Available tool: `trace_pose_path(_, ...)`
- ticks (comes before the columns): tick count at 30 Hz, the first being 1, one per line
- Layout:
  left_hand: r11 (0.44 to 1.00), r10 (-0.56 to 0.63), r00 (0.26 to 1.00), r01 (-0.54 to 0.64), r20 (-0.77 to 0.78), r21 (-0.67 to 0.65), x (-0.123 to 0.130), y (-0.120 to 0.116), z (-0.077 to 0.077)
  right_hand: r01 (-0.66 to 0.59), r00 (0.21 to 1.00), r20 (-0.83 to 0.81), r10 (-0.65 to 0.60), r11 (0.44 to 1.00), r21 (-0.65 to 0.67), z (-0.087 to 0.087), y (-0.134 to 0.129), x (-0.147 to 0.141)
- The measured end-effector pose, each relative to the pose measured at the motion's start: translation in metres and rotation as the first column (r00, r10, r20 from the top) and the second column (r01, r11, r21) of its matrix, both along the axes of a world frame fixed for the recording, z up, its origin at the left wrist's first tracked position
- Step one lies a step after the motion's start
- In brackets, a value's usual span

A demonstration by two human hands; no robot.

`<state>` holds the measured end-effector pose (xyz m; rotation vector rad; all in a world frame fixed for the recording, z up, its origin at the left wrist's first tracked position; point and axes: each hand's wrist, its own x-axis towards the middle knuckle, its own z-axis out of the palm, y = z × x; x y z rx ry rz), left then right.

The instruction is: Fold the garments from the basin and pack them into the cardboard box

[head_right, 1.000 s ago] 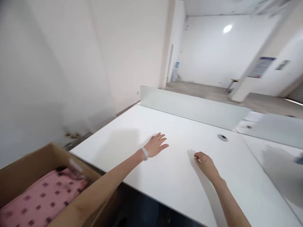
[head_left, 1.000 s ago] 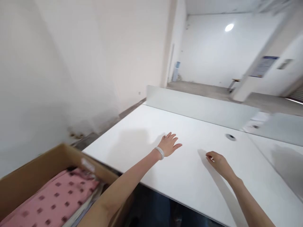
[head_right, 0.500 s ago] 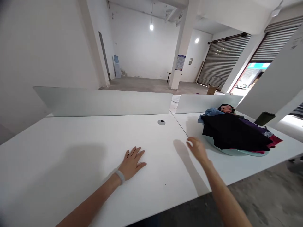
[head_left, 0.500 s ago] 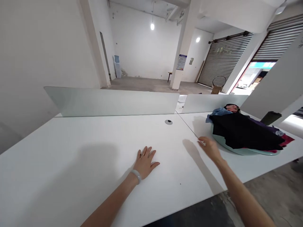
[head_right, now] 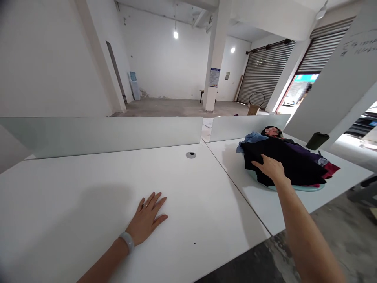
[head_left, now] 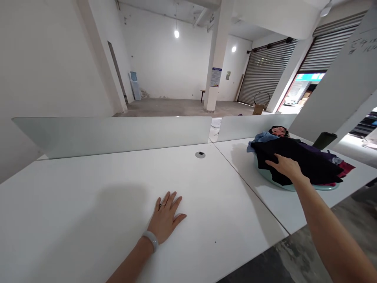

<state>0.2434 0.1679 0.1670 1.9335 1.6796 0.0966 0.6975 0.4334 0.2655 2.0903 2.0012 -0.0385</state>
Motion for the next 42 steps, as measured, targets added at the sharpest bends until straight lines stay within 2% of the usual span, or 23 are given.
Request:
trace_pose_path(4, 1.000, 0.011, 1.000, -0.011, 0.005, -0.014, 0.000, 0.001, 0.003, 0.041, 0.995, 0.098, -0.035, 0.998, -0.054, 0.009, 0.000, -0.008)
trace_pose_path(8, 0.998, 0.056, 0.997, -0.055, 0.048, -0.011, 0.000, 0.002, 0.005, 0.069, 0.987, 0.143, -0.074, 0.997, 0.037, 0.014, -0.001, -0.013)
trace_pose_path(12, 0.997, 0.071, 0.985, -0.069, 0.158, -0.019, 0.008, 0.006, 0.012, 0.161, 0.984, 0.048, -0.169, 0.977, 0.138, 0.023, -0.001, -0.008)
trace_pose_path(16, 0.996, 0.078, 0.919, -0.056, 0.387, -0.070, 0.030, 0.018, 0.023, 0.281, 0.959, -0.047, -0.278, 0.926, 0.253, 0.047, -0.004, -0.004)
trace_pose_path(18, 0.987, 0.125, 0.855, -0.053, 0.503, -0.154, 0.046, 0.027, 0.028, 0.299, 0.954, -0.063, -0.294, 0.904, 0.306, 0.062, -0.009, -0.007)
trace_pose_path(21, 0.954, 0.217, 0.729, -0.020, 0.649, -0.298, 0.074, 0.043, 0.036, 0.230, 0.973, -0.075, -0.217, 0.896, 0.379, 0.079, -0.024, -0.021)
trace_pose_path(24, 0.886, 0.371, 0.539, 0.039, 0.756, -0.462, 0.101, 0.059, 0.045, 0.135, 0.990, -0.099, -0.103, 0.896, 0.422, 0.083, -0.052, -0.047)
trace_pose_path(26, 0.813, 0.501, 0.382, 0.100, 0.776, -0.574, 0.116, 0.068, 0.051, 0.072, 0.992, -0.124, -0.022, 0.908, 0.413, 0.076, -0.076, -0.068)
trace_pose_path(29, 0.689, 0.670, 0.165, 0.222, 0.723, -0.690, 0.132, 0.075, 0.056, -0.032, 0.978, -0.185, 0.098, 0.943, 0.331, 0.054, -0.115, -0.104)
trace_pose_path(33, 0.545, 0.823, -0.043, 0.341, 0.567, -0.766, 0.139, 0.075, 0.054, -0.176, 0.918, -0.334, 0.215, 0.974, 0.145, 0.020, -0.165, -0.147)
trace_pose_path(36, 0.487, 0.872, -0.138, 0.341, 0.470, -0.804, 0.133, 0.069, 0.048, -0.320, 0.803, -0.549, 0.235, 0.945, -0.065, 0.010, -0.189, -0.166)
trace_pose_path(38, 0.466, 0.884, -0.171, 0.250, 0.435, -0.849, 0.123, 0.065, 0.043, -0.373, 0.721, -0.666, 0.194, 0.918, -0.136, 0.013, -0.194, -0.166)
trace_pose_path(40, 0.443, 0.894, -0.144, 0.145, 0.424, -0.885, 0.112, 0.062, 0.039, -0.313, 0.687, -0.713, 0.141, 0.943, -0.115, 0.019, -0.193, -0.153)
trace_pose_path(42, 0.443, 0.895, -0.082, 0.067, 0.438, -0.894, 0.099, 0.062, 0.037, -0.174, 0.701, -0.708, 0.089, 0.984, -0.049, 0.024, -0.187, -0.131)
